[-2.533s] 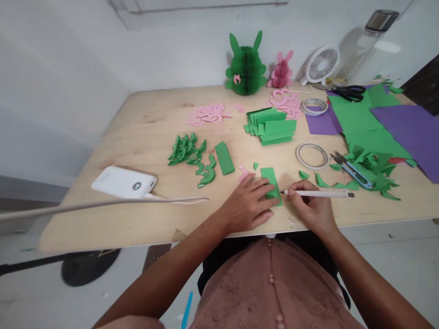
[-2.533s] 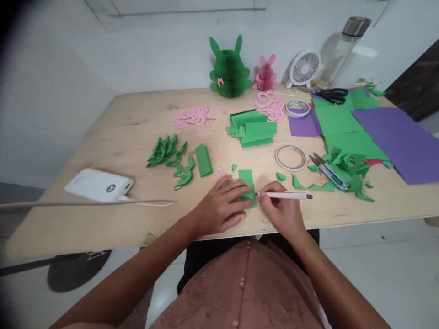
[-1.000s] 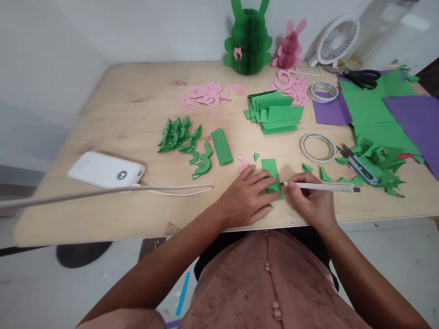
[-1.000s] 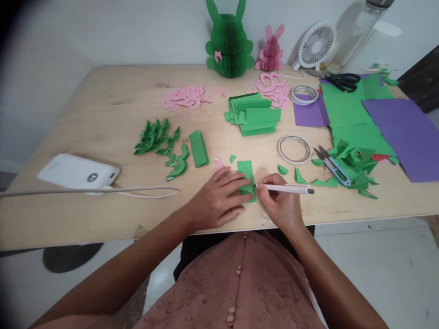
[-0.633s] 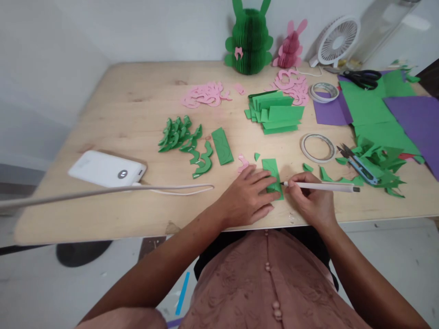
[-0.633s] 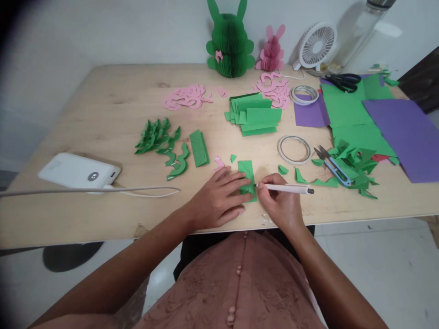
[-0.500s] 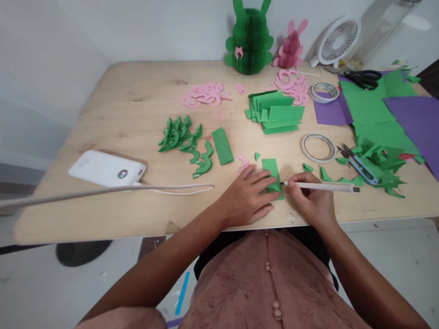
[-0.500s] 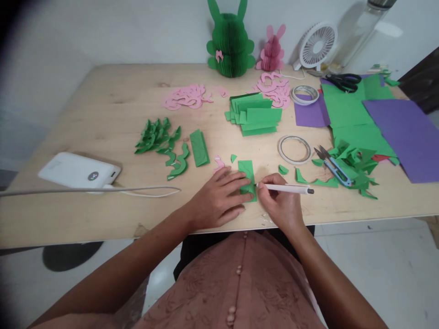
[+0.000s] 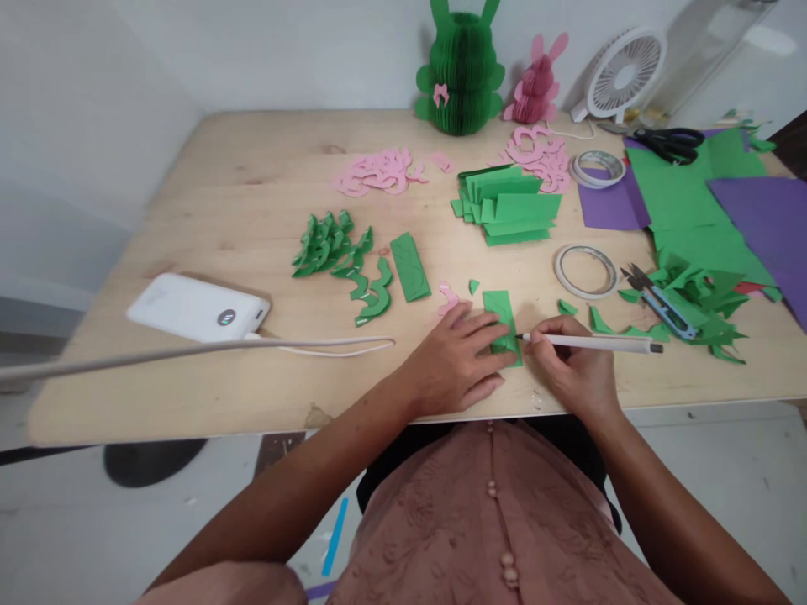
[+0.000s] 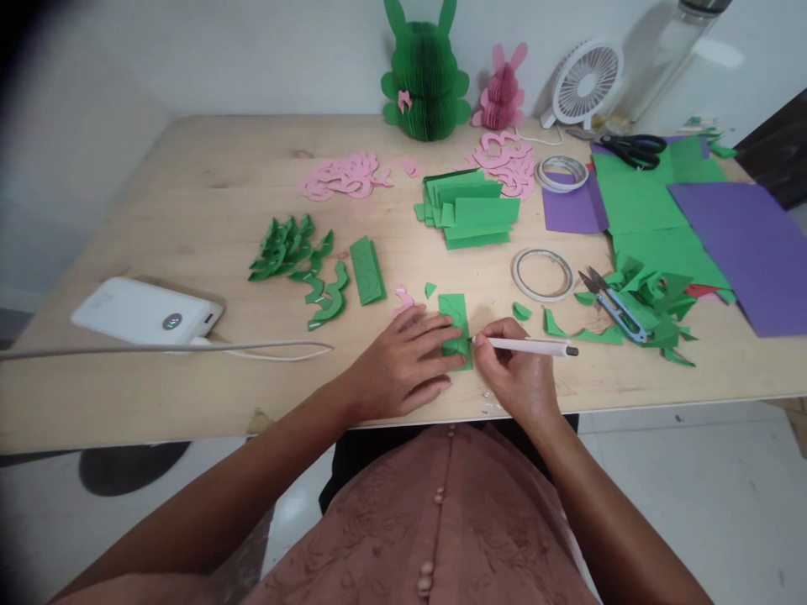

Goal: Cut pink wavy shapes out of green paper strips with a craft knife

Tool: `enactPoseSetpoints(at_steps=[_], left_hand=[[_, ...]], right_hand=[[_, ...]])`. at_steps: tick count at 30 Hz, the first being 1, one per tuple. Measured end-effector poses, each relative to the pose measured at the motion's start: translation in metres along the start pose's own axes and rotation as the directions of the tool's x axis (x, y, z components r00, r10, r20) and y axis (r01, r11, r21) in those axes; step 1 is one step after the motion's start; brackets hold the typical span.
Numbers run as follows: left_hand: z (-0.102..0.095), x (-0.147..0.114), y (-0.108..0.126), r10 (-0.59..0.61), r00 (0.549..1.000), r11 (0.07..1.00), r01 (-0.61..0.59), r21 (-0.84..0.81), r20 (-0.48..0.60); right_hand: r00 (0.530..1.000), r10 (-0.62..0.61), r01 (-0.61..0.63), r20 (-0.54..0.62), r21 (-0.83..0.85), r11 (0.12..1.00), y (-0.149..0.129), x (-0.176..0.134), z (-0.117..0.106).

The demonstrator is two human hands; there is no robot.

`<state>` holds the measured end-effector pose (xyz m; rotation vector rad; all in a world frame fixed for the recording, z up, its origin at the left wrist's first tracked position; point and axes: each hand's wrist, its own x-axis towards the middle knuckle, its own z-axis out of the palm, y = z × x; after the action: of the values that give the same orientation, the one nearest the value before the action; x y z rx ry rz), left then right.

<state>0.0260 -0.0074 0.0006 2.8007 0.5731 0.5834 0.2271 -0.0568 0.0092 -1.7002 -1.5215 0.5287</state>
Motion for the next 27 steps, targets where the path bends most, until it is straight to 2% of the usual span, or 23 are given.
enactPoseSetpoints(at_steps=[27], left_hand=[[0.0008, -0.0002, -0.0003, 0.009, 1.0, 1.0, -0.009, 0.01, -0.015]], right_hand=[[1.0, 0.004, -0.004, 0.003, 0.022, 1.0, -0.0004, -0.0001, -0.0002]])
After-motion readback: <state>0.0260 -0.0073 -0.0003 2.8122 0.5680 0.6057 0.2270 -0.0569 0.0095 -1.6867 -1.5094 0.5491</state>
